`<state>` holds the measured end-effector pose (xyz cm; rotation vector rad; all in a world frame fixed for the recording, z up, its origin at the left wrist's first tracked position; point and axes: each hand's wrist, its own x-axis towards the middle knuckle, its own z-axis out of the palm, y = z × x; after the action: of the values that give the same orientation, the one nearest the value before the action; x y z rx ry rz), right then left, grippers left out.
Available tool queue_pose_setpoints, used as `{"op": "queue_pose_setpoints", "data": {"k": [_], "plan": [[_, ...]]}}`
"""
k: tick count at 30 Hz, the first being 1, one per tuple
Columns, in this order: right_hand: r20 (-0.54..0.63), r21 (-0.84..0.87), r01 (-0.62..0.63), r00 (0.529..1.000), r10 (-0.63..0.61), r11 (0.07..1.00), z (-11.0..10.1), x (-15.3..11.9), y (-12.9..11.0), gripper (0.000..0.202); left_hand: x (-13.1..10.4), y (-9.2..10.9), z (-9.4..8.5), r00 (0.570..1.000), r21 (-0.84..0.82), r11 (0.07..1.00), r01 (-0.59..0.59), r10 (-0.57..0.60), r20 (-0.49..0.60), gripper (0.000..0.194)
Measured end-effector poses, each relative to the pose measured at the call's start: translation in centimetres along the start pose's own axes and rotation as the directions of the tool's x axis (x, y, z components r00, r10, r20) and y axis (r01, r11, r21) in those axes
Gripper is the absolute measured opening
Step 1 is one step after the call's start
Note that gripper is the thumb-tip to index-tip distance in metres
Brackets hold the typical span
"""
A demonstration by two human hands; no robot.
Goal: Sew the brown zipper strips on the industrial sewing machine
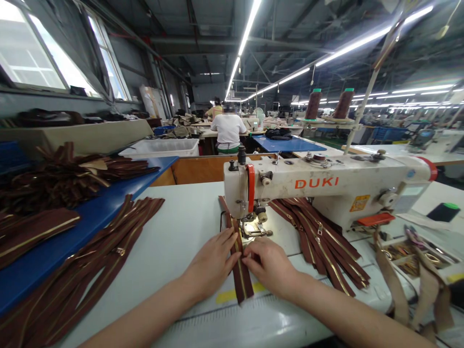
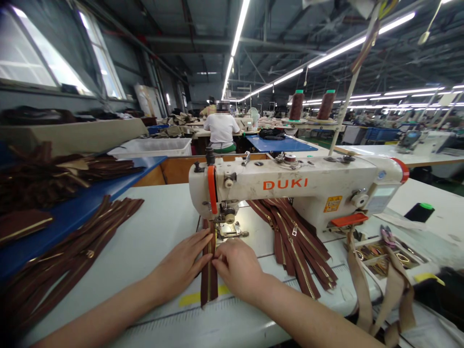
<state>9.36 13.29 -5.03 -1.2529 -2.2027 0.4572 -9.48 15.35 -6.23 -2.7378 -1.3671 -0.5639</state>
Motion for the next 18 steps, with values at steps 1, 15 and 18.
{"op": "queue_pose_setpoints", "data": {"k": [1, 15, 18], "plan": [[0.003, -0.019, 0.009, 1.000, -0.009, 1.000, 0.0, 0.2, 0.1, 0.009, 0.3, -0.2, 0.0, 1.000, 0.008, 1.000, -0.009, 0.009, 0.006, 0.040], [0.071, -0.187, 0.095, 0.994, -0.083, 0.978, 0.1, 1.3, 0.8, 0.014, -0.1, -0.3, 0.3, 0.997, -0.052, 0.999, -0.014, 0.010, -0.080, 0.038], [0.065, -0.198, 0.106, 0.993, -0.095, 0.974, 0.2, 1.4, 0.8, 0.014, -0.2, -0.2, 0.3, 0.996, -0.054, 0.998, -0.030, 0.025, -0.081, 0.037]]}}
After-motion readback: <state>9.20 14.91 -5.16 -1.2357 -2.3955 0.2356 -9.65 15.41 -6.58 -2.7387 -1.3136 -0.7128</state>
